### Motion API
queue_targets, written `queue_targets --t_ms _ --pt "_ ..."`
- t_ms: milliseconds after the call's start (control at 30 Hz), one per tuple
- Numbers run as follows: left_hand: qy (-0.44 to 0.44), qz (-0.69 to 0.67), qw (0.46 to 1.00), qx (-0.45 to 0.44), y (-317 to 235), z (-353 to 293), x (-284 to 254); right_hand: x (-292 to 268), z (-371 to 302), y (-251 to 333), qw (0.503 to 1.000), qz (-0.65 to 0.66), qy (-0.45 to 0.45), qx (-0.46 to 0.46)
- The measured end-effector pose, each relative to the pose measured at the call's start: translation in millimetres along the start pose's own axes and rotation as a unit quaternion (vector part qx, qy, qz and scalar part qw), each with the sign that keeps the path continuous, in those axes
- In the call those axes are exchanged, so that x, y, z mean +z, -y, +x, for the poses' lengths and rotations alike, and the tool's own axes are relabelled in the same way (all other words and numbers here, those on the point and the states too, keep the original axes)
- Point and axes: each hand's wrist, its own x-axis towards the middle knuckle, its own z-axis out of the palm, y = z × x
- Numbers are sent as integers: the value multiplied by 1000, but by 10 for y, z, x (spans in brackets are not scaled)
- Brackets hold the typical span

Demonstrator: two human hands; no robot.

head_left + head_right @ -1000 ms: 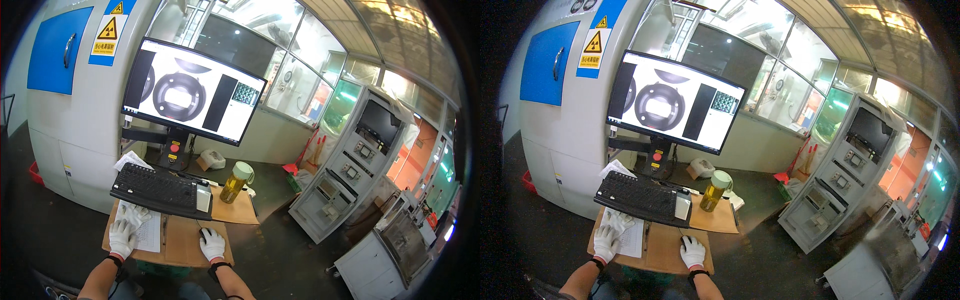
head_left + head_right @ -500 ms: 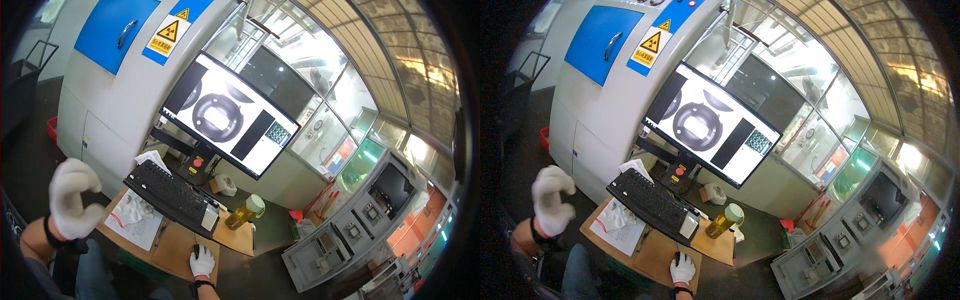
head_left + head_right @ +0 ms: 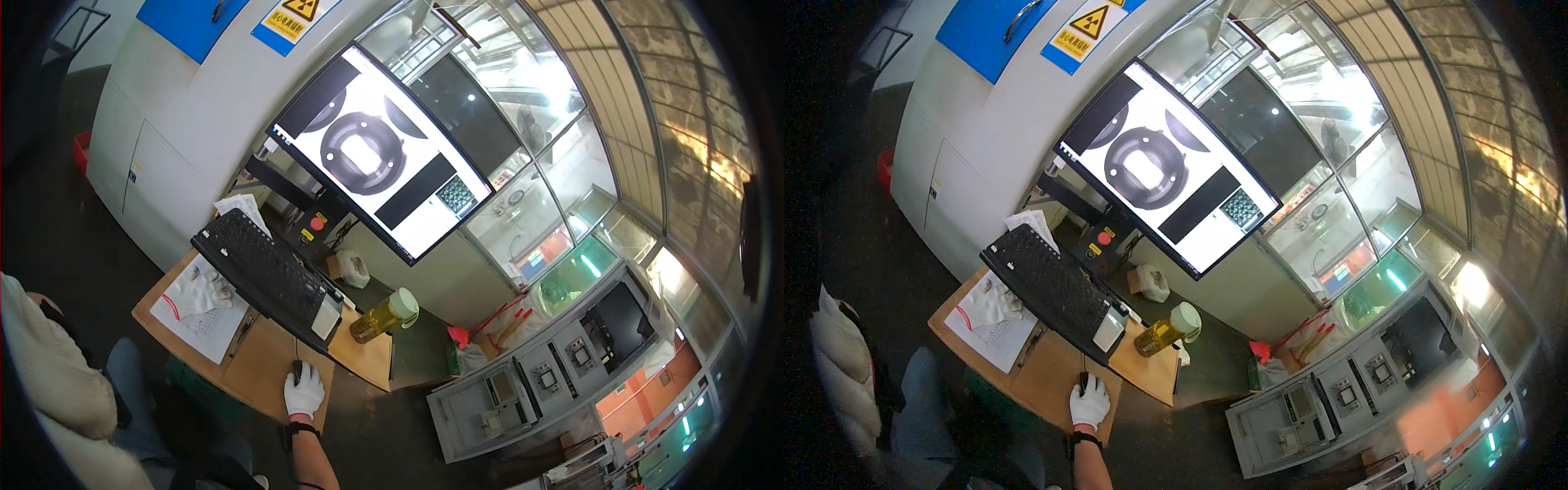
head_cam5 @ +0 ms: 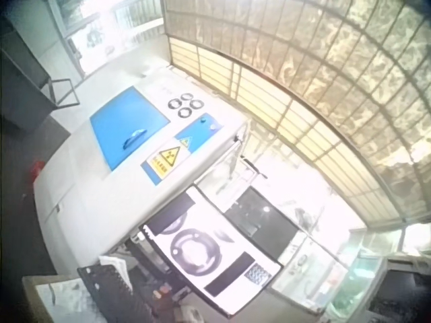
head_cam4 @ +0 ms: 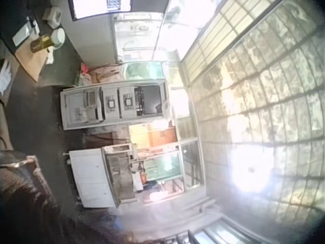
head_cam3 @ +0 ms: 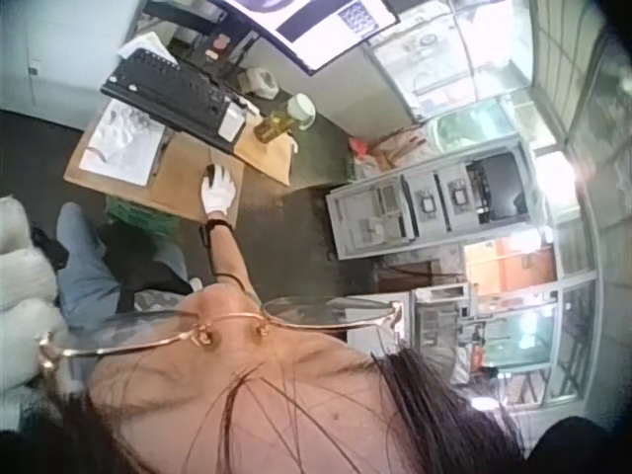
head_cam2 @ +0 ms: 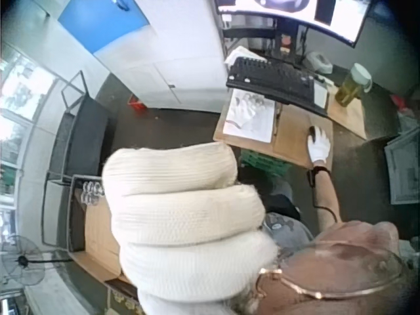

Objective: Operate an industrial inspection machine and computer to verify metal components.

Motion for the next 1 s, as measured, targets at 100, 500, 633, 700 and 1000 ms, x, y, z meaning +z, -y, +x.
queue_targets --t_ms 100,500,633,700,1000 --pt "-5 -12 1000 0 6 14 43 -1 17 -18 1000 -15 -16 2" --pt "-11 -27 1000 -9 18 78 128 -39 -39 -16 1000 -26 -10 -3" --pt "-11 -38 999 -12 95 76 201 -88 -28 -86 1000 -24 -7 14" --pt "-14 -40 999 -17 99 43 227 -46 -12 -46 1000 -21 -15 4" --pt "-32 -62 997 -17 209 51 282 -28 24 57 1000 8 2 10"
